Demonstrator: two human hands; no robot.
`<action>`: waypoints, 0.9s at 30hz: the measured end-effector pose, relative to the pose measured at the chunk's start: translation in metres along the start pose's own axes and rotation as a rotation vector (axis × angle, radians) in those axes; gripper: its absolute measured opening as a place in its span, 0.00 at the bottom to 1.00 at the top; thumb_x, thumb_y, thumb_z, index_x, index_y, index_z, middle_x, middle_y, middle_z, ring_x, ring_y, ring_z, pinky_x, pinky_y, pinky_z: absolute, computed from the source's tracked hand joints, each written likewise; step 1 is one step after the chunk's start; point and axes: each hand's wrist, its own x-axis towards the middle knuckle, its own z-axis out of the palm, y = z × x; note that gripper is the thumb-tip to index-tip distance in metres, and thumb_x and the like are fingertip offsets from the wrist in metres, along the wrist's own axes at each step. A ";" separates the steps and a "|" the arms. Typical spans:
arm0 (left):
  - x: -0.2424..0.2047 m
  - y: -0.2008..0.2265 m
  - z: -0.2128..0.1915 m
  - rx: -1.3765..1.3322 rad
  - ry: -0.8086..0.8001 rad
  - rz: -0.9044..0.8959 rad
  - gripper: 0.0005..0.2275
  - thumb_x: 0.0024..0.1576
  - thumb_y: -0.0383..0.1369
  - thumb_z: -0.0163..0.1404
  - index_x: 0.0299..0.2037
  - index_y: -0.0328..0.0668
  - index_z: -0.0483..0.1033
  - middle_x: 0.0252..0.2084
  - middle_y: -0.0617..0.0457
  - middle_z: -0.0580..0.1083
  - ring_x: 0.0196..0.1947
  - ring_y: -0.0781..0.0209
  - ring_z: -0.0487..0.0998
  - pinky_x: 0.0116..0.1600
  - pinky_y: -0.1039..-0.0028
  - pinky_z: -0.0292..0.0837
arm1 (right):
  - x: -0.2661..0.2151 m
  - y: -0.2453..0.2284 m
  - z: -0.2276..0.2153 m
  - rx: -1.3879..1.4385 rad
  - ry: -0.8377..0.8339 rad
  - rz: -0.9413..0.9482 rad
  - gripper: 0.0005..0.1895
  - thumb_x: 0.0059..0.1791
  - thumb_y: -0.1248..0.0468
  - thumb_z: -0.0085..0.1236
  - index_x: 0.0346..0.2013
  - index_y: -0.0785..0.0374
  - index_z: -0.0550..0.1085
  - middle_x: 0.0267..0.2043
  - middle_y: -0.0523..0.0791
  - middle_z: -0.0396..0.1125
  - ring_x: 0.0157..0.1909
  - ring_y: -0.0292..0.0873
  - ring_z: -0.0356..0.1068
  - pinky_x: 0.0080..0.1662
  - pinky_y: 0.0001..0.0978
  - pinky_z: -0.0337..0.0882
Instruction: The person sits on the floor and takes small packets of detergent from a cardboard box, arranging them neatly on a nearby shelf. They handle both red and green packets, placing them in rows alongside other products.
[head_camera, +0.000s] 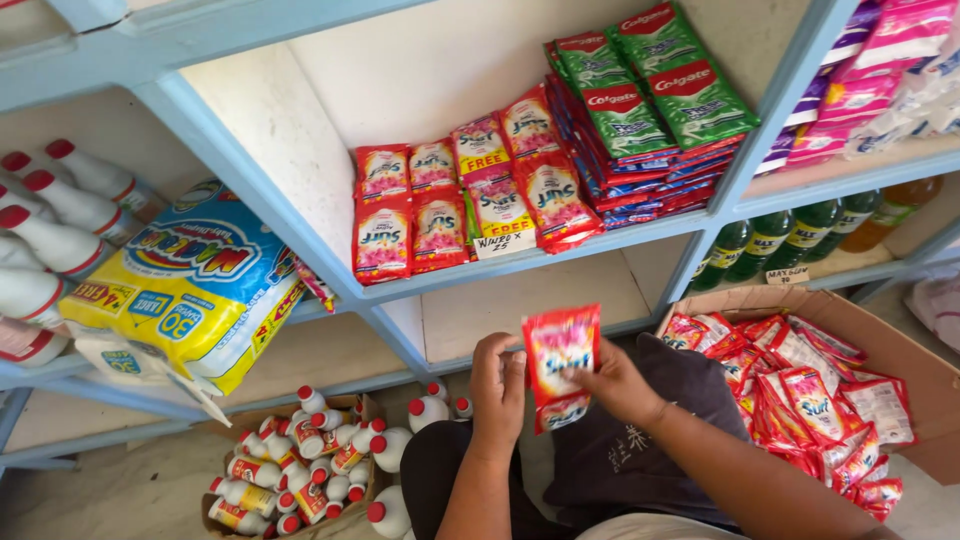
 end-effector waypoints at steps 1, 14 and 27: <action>0.000 -0.005 -0.003 -0.110 -0.035 -0.228 0.09 0.62 0.25 0.50 0.51 0.37 0.69 0.48 0.48 0.74 0.41 0.57 0.77 0.48 0.69 0.75 | 0.005 -0.018 0.005 0.005 0.063 -0.011 0.18 0.50 0.71 0.59 0.55 0.67 0.72 0.48 0.44 0.75 0.48 0.36 0.74 0.52 0.35 0.76; -0.015 -0.026 -0.012 -0.539 -0.477 -0.717 0.30 0.58 0.23 0.53 0.71 0.43 0.57 0.56 0.49 0.72 0.56 0.62 0.74 0.62 0.69 0.70 | 0.030 -0.072 0.000 0.782 0.287 0.197 0.22 0.51 0.67 0.51 0.60 0.68 0.67 0.55 0.53 0.72 0.58 0.52 0.73 0.63 0.51 0.69; -0.044 -0.038 0.008 -0.618 -0.333 -0.898 0.34 0.53 0.21 0.53 0.73 0.45 0.58 0.50 0.47 0.71 0.50 0.61 0.74 0.59 0.70 0.71 | 0.027 0.009 -0.055 0.699 0.510 0.482 0.16 0.51 0.69 0.53 0.54 0.68 0.70 0.53 0.53 0.73 0.55 0.51 0.73 0.60 0.48 0.73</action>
